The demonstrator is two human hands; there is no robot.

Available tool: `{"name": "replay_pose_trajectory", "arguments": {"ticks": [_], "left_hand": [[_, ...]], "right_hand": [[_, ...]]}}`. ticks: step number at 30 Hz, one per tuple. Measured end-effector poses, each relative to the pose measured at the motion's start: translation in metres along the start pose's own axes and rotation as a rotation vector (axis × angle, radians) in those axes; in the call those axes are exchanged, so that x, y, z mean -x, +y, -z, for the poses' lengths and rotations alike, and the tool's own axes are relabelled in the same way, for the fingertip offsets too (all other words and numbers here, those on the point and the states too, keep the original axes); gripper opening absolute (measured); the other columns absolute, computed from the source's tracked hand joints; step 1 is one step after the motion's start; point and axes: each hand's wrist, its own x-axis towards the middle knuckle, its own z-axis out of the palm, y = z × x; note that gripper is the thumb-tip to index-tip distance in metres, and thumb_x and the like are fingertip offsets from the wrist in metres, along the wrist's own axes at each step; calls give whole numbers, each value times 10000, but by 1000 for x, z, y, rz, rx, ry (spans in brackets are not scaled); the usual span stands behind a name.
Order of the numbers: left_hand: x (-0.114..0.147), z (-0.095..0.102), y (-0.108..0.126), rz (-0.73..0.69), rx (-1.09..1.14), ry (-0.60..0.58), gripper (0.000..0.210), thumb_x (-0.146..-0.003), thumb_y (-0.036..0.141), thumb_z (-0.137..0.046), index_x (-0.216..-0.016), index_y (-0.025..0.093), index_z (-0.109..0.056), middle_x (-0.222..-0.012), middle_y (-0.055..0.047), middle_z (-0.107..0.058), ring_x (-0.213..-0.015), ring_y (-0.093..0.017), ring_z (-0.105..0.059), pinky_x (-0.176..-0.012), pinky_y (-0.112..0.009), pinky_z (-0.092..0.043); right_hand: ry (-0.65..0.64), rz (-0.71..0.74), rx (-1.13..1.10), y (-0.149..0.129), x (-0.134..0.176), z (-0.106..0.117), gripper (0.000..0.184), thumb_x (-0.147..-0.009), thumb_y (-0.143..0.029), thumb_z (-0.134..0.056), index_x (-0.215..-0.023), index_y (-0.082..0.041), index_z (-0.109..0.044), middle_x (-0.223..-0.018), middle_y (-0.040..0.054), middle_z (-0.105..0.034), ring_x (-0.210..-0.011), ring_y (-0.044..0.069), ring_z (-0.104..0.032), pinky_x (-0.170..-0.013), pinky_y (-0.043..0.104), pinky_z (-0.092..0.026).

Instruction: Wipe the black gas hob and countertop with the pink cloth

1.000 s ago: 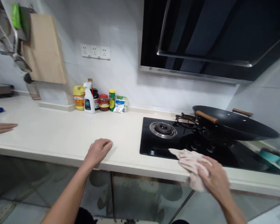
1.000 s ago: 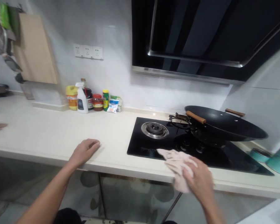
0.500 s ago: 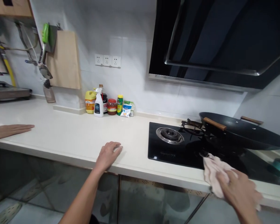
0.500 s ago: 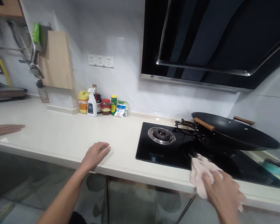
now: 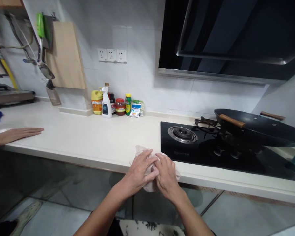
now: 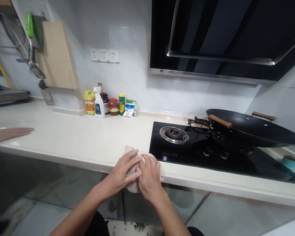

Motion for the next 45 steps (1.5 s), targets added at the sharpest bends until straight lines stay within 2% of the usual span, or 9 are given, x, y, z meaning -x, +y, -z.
{"name": "replay_pose_trajectory", "arguments": {"ticks": [3,5,8,11,17,23,33,39,45], "left_hand": [[2,3,-7,23,-72,-128,832,-819,604,-695,-1526,302,-377,-1610,-157,-327,-1472,-346,-315,-1164,-535,-326],[2,0,-15,33,-123,-163,913,-770,600,-747,-1538,312,-345,-1616,-176,-308,-1483,-369,-284,-1156,-572,-305],[-7,-18,-14,49,-216,-174,995,-720,556,-809,-1546,327,-301,-1643,-183,-232,-1503,-408,-205,-1150,-628,-254],[-24,-49,6,81,-324,-198,1177,-572,524,-899,-1550,300,-285,-1647,-206,-194,-1486,-504,-134,-1118,-704,-215],[-50,-102,61,69,-389,-131,1177,-569,539,-888,-1542,226,-303,-1512,-225,-411,-1376,-510,-327,-1059,-654,-312],[-39,-97,57,-102,-384,-39,1033,-685,629,-785,-1522,223,-335,-1382,-169,-513,-1172,-358,-499,-943,-495,-407],[24,-13,-51,-50,-445,-37,1022,-624,710,-789,-1475,261,-444,-1407,-177,-534,-1220,-367,-505,-1005,-488,-351],[74,88,-135,152,-557,-71,977,-607,540,-858,-1435,193,-473,-1481,-203,-480,-1354,-364,-438,-1099,-478,-314],[119,194,-185,462,-709,-176,816,-737,255,-746,-1454,116,-383,-1548,-180,-405,-1388,-362,-393,-1127,-533,-250]], "right_hand": [[-9,-80,-343,26,7,25,430,-1028,-332,-309,-1442,-254,-397,-1408,94,-544,-1262,218,-523,-1032,416,-440],[125,-181,-404,59,22,49,429,-1028,-361,-317,-1433,-247,-400,-1368,107,-574,-1213,208,-579,-991,389,-483],[317,-249,-103,119,49,87,323,-972,-434,-435,-1097,-218,-640,-1325,121,-585,-1246,262,-549,-1071,442,-422],[284,-337,148,169,68,111,394,-940,-487,-424,-1029,-199,-678,-1231,134,-635,-1194,295,-575,-1033,467,-451],[246,-598,366,197,84,102,514,-955,-481,-290,-1068,-211,-713,-1307,114,-651,-1251,349,-570,-1043,534,-436],[278,-450,449,197,100,86,555,-949,-469,-244,-1014,-207,-729,-1335,110,-642,-1332,321,-521,-1055,506,-428],[355,-338,513,199,105,80,529,-940,-445,-266,-1020,-200,-728,-1298,121,-654,-1305,296,-549,-1031,465,-445],[459,-242,536,201,105,74,469,-942,-410,-311,-985,-204,-731,-1235,120,-690,-1246,301,-597,-1008,456,-457],[504,-219,535,202,104,70,454,-952,-417,-319,-998,-210,-721,-1237,123,-692,-1236,297,-604,-990,459,-458]]}}
